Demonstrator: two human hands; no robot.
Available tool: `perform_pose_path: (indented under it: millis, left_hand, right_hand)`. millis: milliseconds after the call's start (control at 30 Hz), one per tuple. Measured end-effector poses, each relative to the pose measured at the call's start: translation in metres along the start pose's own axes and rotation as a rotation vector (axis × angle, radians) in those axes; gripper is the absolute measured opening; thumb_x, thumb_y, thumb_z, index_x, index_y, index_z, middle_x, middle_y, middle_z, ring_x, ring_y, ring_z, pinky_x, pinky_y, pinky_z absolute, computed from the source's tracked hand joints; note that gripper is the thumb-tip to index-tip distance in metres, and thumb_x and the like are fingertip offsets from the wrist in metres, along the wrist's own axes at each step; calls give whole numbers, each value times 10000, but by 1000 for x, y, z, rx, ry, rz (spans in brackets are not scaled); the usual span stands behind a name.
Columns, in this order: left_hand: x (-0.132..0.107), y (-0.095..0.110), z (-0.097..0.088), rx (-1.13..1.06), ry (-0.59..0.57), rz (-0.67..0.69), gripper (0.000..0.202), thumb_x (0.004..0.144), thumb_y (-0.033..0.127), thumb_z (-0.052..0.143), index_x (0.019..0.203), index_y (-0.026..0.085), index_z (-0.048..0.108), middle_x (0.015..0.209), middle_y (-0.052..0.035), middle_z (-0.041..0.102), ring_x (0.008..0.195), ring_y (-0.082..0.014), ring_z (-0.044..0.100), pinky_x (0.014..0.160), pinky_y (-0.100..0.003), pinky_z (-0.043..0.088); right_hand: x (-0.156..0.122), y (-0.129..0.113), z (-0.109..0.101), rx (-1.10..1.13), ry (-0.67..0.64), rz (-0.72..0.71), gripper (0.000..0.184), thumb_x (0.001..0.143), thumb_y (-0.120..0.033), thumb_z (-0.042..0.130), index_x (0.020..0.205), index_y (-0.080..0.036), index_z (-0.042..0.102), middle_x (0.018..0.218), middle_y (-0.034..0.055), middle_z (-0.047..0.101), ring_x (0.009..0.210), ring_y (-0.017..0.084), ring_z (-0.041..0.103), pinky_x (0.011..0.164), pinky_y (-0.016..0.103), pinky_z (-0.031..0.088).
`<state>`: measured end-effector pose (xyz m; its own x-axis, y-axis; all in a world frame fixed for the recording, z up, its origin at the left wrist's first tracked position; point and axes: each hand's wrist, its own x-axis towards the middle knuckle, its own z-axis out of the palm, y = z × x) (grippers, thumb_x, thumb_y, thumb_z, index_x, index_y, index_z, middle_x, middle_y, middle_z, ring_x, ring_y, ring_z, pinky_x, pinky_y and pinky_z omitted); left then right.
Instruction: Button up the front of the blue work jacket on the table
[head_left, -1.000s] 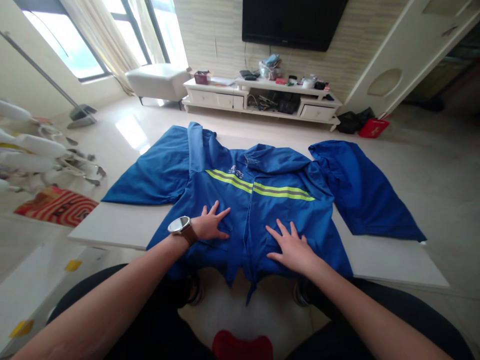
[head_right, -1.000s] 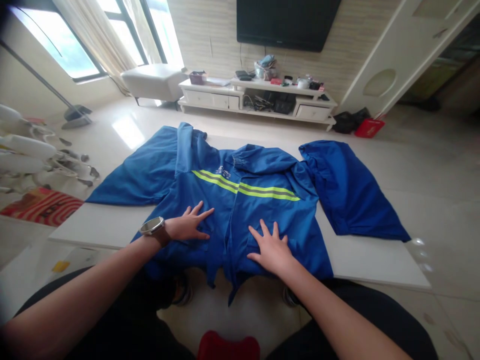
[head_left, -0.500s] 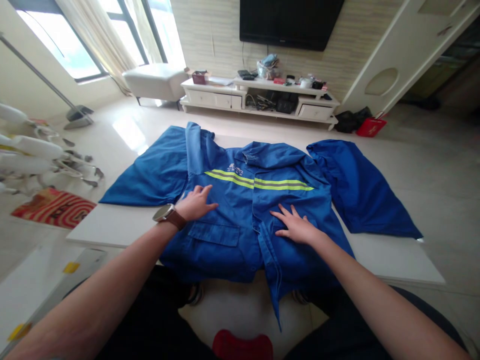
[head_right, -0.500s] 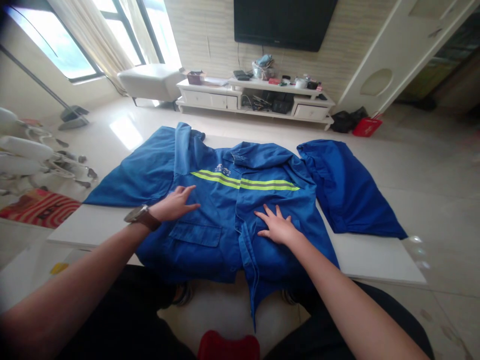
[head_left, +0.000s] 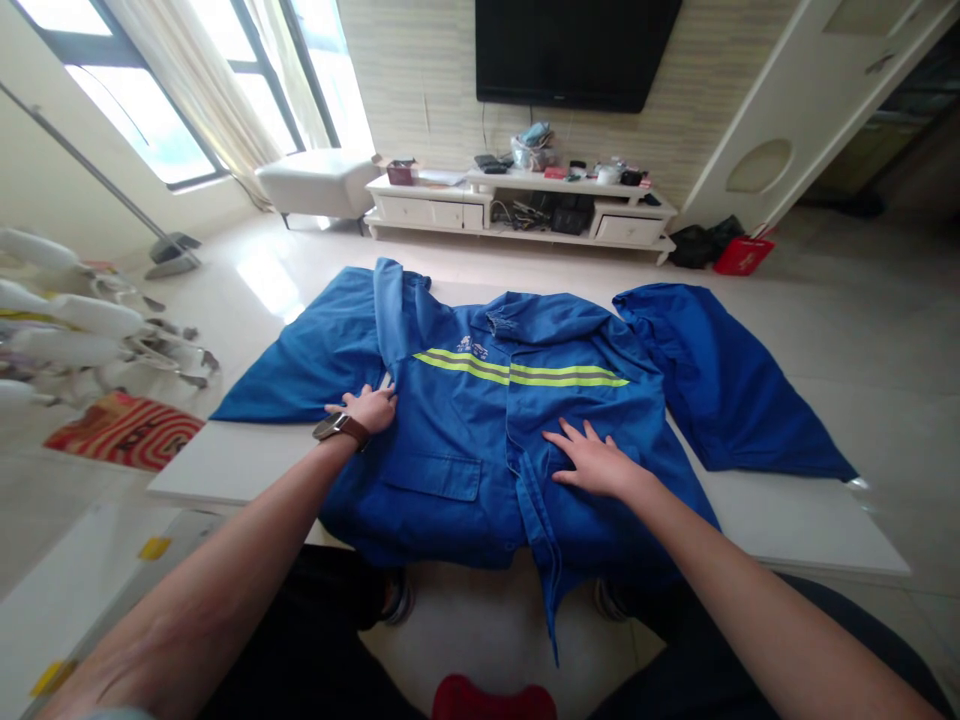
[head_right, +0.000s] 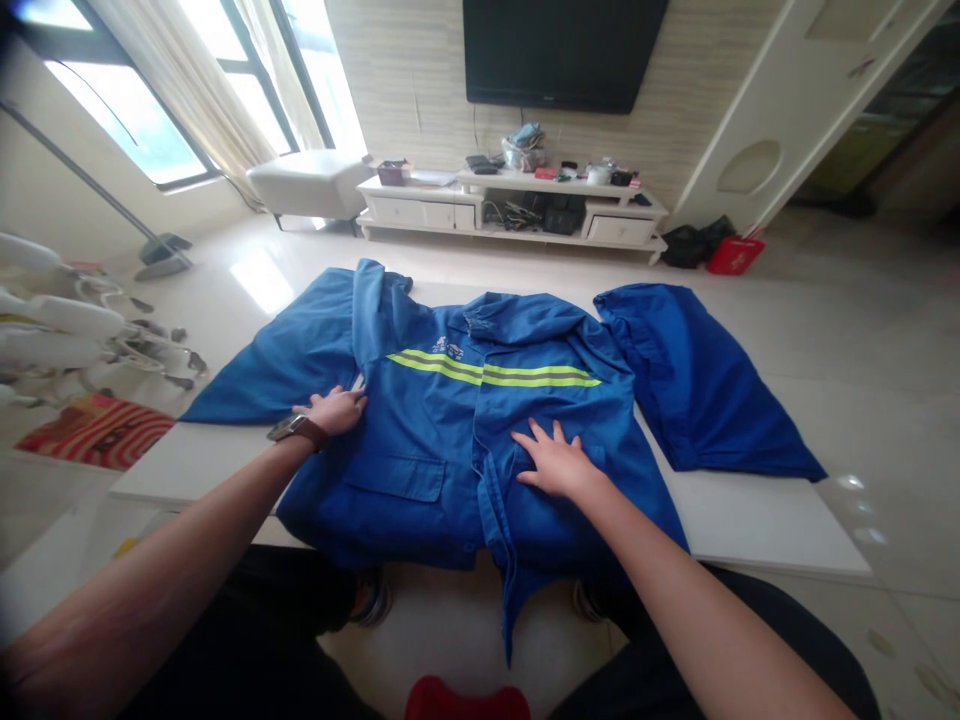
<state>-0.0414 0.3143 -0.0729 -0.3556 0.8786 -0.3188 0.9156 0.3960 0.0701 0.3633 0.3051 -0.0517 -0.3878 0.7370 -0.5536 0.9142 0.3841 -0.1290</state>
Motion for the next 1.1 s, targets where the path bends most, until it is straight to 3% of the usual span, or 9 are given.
perform_pose_path:
  millis: [67, 133, 267, 433, 600, 700, 833, 967, 1100]
  left_hand:
    - [-6, 5, -15, -32, 1, -25, 557, 988, 455, 268, 1377, 281, 626, 1508, -165, 557, 1386, -490, 462, 1071, -730, 343]
    - [-15, 9, -30, -65, 11, 41, 526, 987, 413, 272, 1269, 238, 679, 1381, -171, 655, 1292, -418, 578, 1060, -587, 435]
    - [-35, 6, -56, -105, 95, 161, 471, 964, 433, 316, 927, 186, 716, 1030, -165, 746, 1006, -333, 701, 863, -392, 519]
    - [-31, -21, -69, -397, -222, 80, 416, 835, 534, 523, 615, 191, 602, 660, -85, 635, 633, -234, 617, 570, -318, 477]
    - [-8, -25, -53, -515, -74, -19, 424, 719, 605, 641, 698, 182, 622, 705, -80, 656, 635, -209, 602, 539, -289, 451]
    - [-7, -11, -48, -597, -46, 103, 351, 670, 532, 659, 676, 182, 625, 676, -53, 639, 641, -182, 557, 556, -275, 433]
    - [-23, 3, -64, -689, 23, 312, 286, 717, 478, 586, 697, 194, 614, 644, -9, 571, 611, -154, 513, 560, -268, 409]
    - [-30, -5, -77, -300, -11, 130, 291, 776, 452, 532, 720, 188, 643, 721, -78, 668, 703, -238, 645, 619, -317, 477]
    - [-18, -16, -60, 22, -17, -30, 533, 846, 458, 490, 1195, 90, 653, 1228, -260, 708, 1093, -400, 691, 865, -433, 544]
  right_hand:
    - [0, -2, -2, 0, -6, 1, 843, 918, -536, 646, 1641, -397, 235, 1742, 45, 40, 1556, 491, 67, 1153, 752, 261]
    - [0, -2, -3, -3, -5, 3, 842, 917, -535, 647, 1640, -395, 239, 1742, 44, 46, 1555, 492, 75, 1151, 743, 280]
    - [0, -1, -2, -18, 6, -3, 838, 921, -535, 644, 1641, -390, 240, 1741, 50, 50, 1551, 496, 100, 1133, 737, 317]
    - [0, 1, 2, -32, 19, -22, 831, 916, -536, 651, 1635, -400, 255, 1741, 47, 51, 1549, 500, 104, 1120, 745, 330]
    - [0, 2, 5, -36, 23, -29, 835, 915, -538, 647, 1636, -402, 248, 1741, 43, 56, 1545, 504, 117, 1109, 745, 344]
    - [0, 1, 4, -34, 20, -29, 848, 910, -543, 652, 1638, -397, 243, 1741, 47, 63, 1543, 508, 117, 1114, 742, 338]
    - [0, 0, 3, -34, 21, -30, 848, 907, -537, 660, 1636, -393, 253, 1741, 55, 60, 1543, 508, 118, 1107, 740, 346]
    - [0, 0, 3, -16, 22, -45, 847, 901, -525, 665, 1634, -385, 264, 1741, 64, 53, 1545, 503, 115, 1104, 751, 340]
    - [-2, -3, 2, 32, -9, 12, 830, 907, -535, 650, 1622, -459, 237, 1743, 11, -7, 1551, 514, 31, 1036, 860, 289]
